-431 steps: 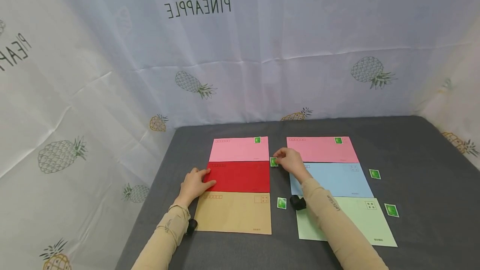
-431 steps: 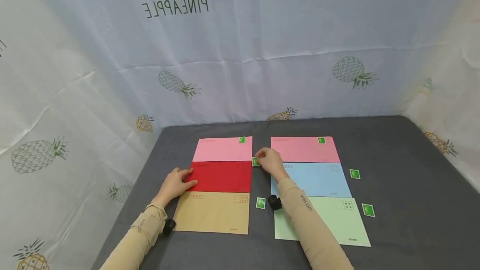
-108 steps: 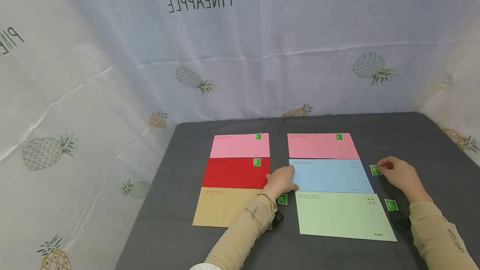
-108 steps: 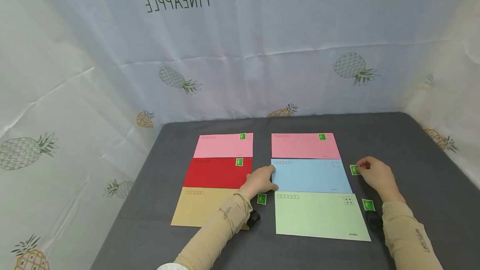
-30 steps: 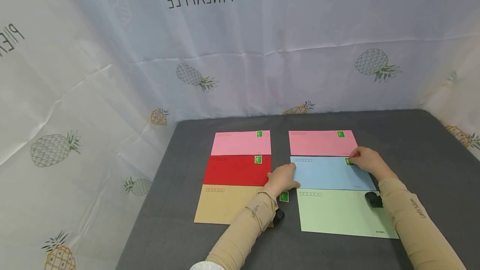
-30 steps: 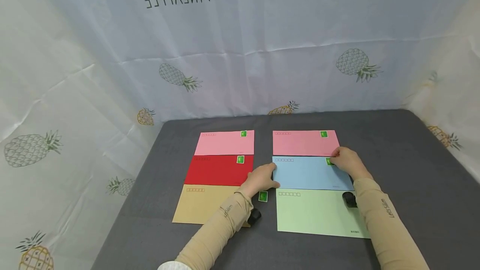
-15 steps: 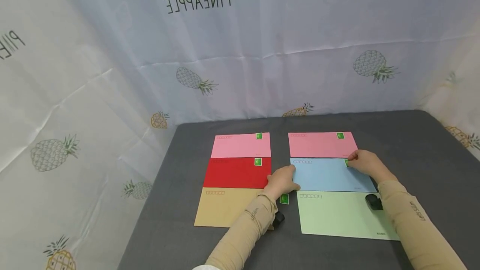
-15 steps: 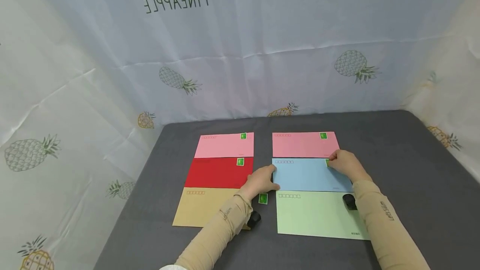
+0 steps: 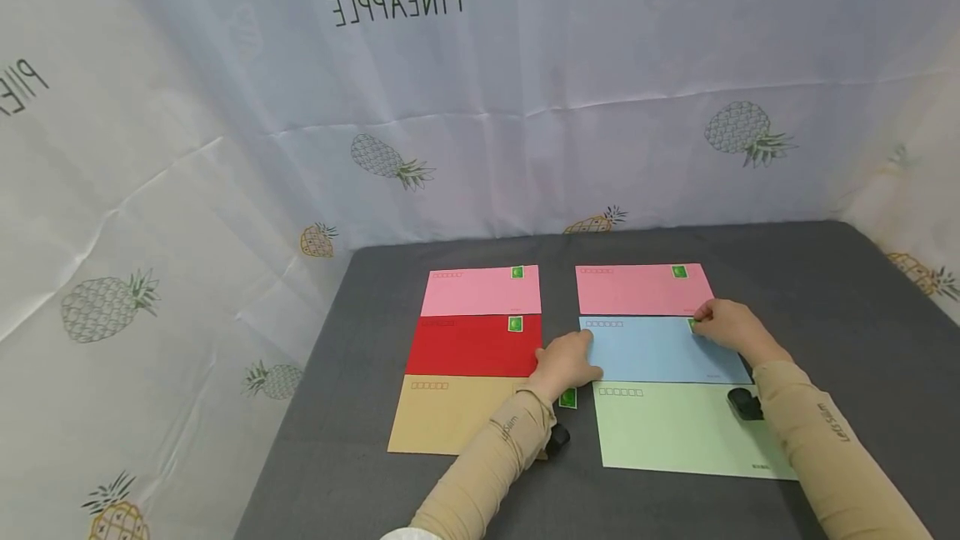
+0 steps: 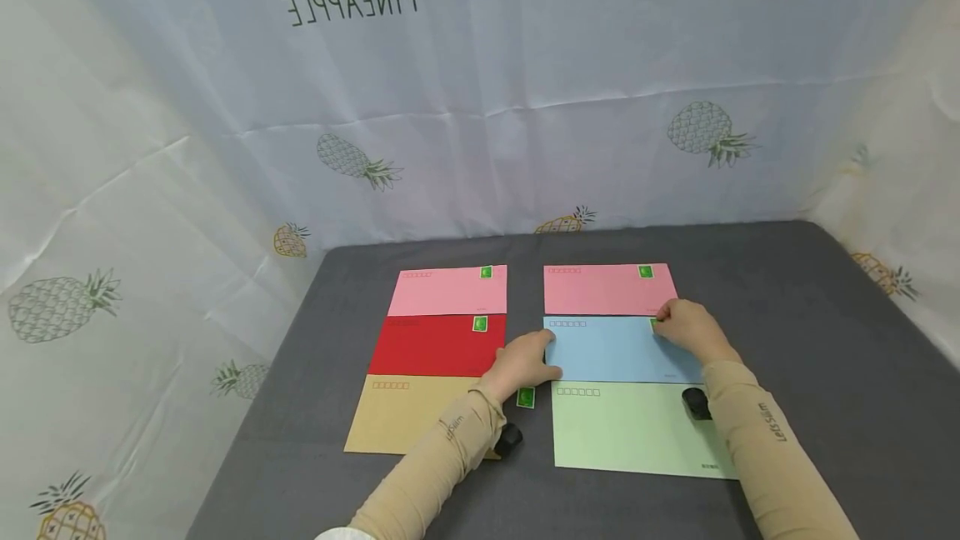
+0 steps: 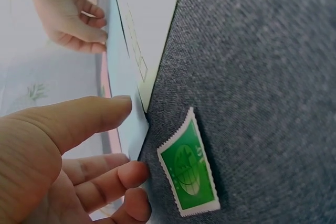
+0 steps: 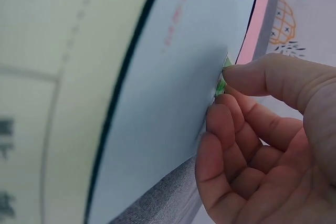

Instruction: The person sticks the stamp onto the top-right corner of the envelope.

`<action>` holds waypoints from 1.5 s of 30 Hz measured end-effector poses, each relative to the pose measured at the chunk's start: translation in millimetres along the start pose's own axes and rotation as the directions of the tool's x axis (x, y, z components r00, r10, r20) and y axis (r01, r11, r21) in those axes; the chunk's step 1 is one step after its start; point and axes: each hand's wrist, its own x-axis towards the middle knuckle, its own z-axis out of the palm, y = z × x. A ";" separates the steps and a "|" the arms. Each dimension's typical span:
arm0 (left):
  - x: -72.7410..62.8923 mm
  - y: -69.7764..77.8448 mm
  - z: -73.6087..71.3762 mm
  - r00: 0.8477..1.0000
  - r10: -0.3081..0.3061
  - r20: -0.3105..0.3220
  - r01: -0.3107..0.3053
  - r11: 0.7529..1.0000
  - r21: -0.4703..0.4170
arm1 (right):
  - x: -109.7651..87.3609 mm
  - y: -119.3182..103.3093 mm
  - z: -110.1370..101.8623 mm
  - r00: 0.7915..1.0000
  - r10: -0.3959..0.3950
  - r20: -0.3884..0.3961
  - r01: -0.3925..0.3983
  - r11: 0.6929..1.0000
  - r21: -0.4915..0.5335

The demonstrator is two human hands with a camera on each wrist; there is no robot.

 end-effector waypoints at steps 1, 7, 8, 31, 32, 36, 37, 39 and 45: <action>0.0 0.2 0.1 1.000 0.000 -0.001 0.000 1.000 0.006 | -0.2 0.1 0.2 1.000 -0.002 -0.001 0.002 1.000 -0.003; -2.8 1.4 -1.5 1.000 0.007 -0.002 -0.007 1.000 0.015 | -2.1 -0.6 0.7 1.000 -0.014 -0.023 0.013 1.000 -0.021; -3.2 1.4 -1.6 1.000 0.009 -0.003 -0.009 1.000 0.014 | -2.9 -1.2 0.6 0.999 -0.015 -0.029 0.015 1.000 -0.021; -18.0 -11.6 -11.2 0.975 0.118 -0.189 -0.105 0.991 0.079 | -20.6 -31.6 -3.4 0.987 -0.109 -0.122 0.112 0.994 0.019; -19.5 -12.7 -12.2 0.973 0.123 -0.196 -0.109 0.991 0.083 | -21.9 -34.1 -3.0 0.985 -0.119 -0.124 0.122 0.992 0.020; -26.7 -16.6 -17.1 0.965 0.148 -0.217 -0.134 0.988 0.078 | -26.5 -43.8 -0.5 0.980 -0.147 -0.138 0.151 0.988 0.020; -28.6 -17.8 -17.5 0.958 0.164 -0.236 -0.147 0.985 0.085 | -27.7 -46.2 0.3 0.978 -0.153 -0.141 0.157 0.987 0.021; -32.0 -19.5 -19.8 0.954 0.171 -0.245 -0.156 0.984 0.080 | -30.0 -51.3 1.7 0.975 -0.166 -0.149 0.170 0.985 0.019; -36.3 -25.1 -25.4 0.965 0.134 -0.225 -0.123 0.990 0.065 | -38.1 -67.5 4.3 0.953 -0.236 -0.191 0.241 0.971 -0.001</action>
